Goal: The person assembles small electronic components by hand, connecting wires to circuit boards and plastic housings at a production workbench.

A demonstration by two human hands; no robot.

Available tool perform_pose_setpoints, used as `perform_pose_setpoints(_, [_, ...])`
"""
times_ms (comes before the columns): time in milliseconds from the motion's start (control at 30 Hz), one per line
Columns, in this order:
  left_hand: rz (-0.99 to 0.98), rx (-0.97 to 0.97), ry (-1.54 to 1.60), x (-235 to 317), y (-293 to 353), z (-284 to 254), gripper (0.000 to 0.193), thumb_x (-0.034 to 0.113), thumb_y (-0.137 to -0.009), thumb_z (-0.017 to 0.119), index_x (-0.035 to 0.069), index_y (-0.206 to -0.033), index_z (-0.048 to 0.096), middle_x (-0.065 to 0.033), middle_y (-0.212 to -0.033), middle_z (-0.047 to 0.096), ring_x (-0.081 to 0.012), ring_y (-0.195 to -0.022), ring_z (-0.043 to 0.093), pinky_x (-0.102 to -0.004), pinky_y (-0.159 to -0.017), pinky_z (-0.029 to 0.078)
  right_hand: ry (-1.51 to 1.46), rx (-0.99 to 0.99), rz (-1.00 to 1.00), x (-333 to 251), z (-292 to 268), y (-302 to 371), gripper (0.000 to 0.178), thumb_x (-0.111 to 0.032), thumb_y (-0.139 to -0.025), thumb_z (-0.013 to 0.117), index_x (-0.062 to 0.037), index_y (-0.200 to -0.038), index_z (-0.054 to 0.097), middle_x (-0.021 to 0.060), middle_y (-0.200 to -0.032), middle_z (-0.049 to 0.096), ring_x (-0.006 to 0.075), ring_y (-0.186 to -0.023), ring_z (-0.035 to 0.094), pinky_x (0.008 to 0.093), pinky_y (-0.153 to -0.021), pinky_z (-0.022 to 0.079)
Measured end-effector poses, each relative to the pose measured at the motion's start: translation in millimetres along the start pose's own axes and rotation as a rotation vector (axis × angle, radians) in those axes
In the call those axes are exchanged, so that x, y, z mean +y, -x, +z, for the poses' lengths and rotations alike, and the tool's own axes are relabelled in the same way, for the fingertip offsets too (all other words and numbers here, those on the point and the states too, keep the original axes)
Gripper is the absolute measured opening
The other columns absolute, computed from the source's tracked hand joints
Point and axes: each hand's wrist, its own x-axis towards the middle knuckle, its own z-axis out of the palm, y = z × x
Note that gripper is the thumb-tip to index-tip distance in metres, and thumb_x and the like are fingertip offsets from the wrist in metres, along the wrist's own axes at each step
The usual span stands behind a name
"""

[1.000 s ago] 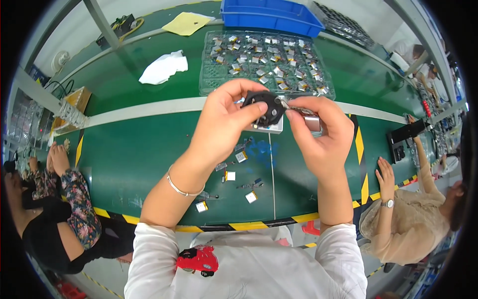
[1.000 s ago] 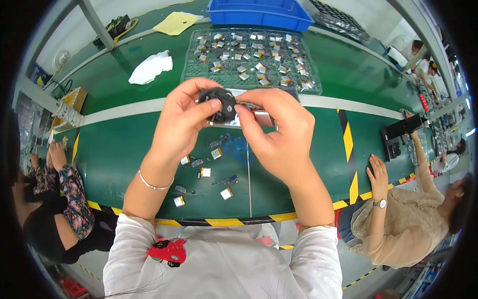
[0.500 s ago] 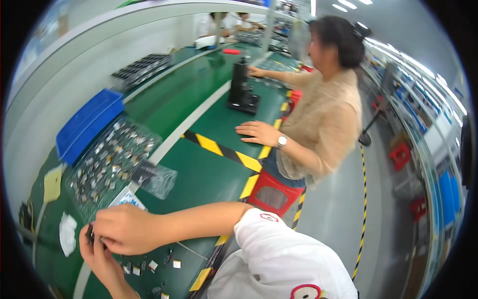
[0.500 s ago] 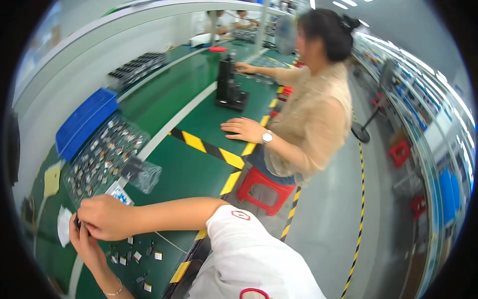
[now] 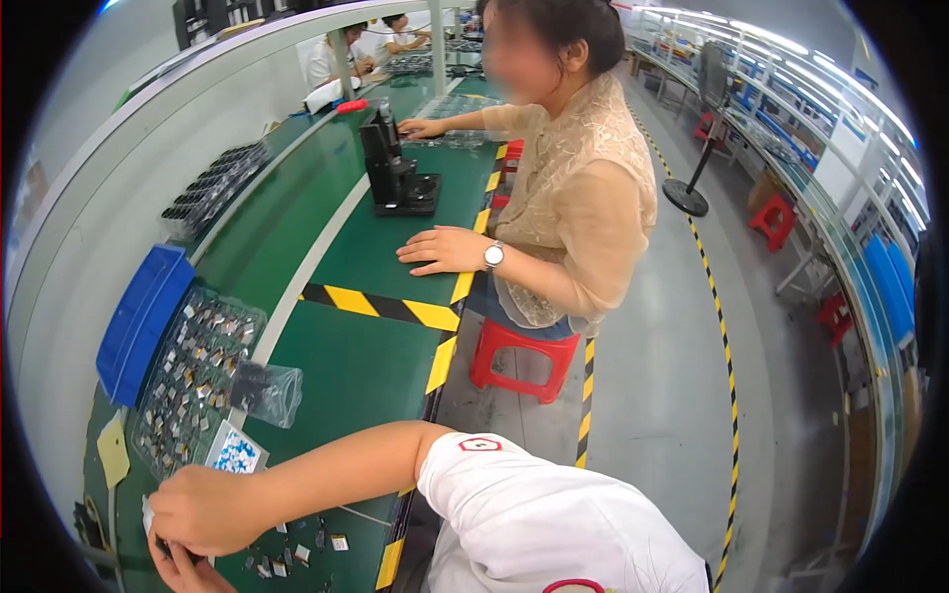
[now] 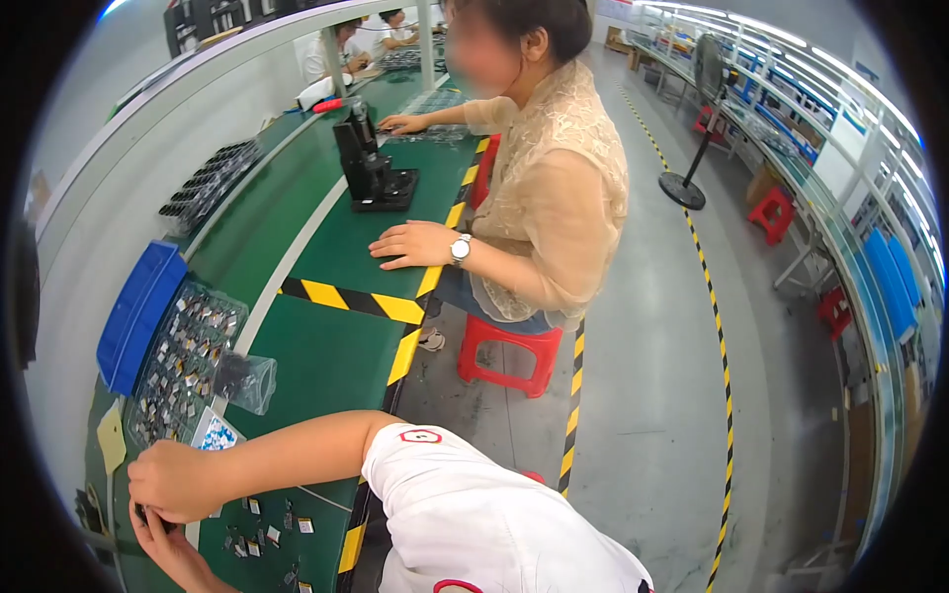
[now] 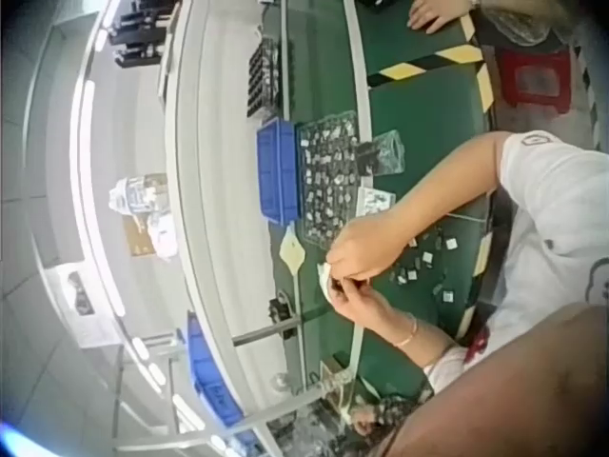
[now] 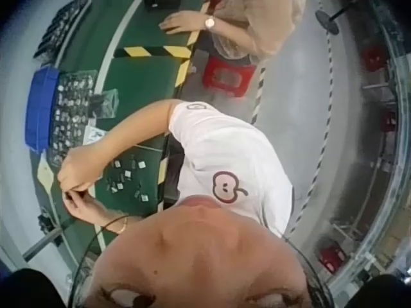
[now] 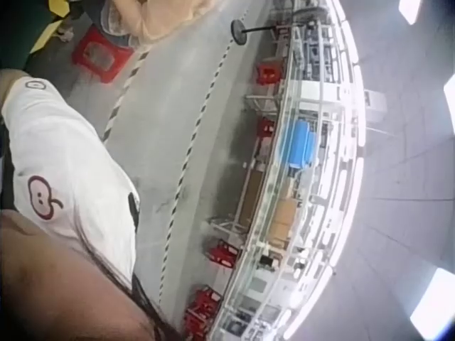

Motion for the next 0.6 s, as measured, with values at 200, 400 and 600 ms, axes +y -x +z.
perform_pose_setpoints(200, [-0.003,0.06,-0.115,26.3,8.8,58.6,0.032,0.018,-0.091,0.056,-0.005,-0.113,0.054,-0.0133,-0.104,0.059,-0.0169,-0.086,0.056,-0.0288,-0.071,0.046,0.073,0.106,-0.064,8.4,-1.8,17.1,0.013,-0.014,-0.062,0.063,-0.006,-0.061,0.053,0.0071,-0.063,0.049,0.0271,-0.056,0.052,0.0379,-0.048,0.039])
perform_pose_setpoints(400, [0.016,-0.178,0.065,21.4,14.1,20.0,0.044,0.01,-0.09,0.046,-0.008,-0.128,0.037,-0.0178,-0.123,0.047,-0.0228,-0.111,0.05,-0.0324,-0.094,0.04,-0.275,0.172,0.114,-8.5,-2.3,3.2,0.011,-0.01,-0.06,0.06,-0.0058,-0.071,0.058,0.0096,-0.068,0.055,0.0304,-0.065,0.055,0.04,-0.054,0.043])
perform_pose_setpoints(600, [-0.036,-0.018,0.107,16.3,12.5,57.4,0.032,0.002,-0.083,0.051,-0.006,-0.114,0.051,-0.0097,-0.103,0.058,-0.0121,-0.09,0.057,-0.0229,-0.073,0.047,-0.149,-0.004,0.169,5.9,-26.7,9.1,0.015,-0.003,-0.065,0.065,-0.0047,-0.077,0.057,0.0083,-0.073,0.056,0.0246,-0.063,0.057,0.0316,-0.053,0.047])
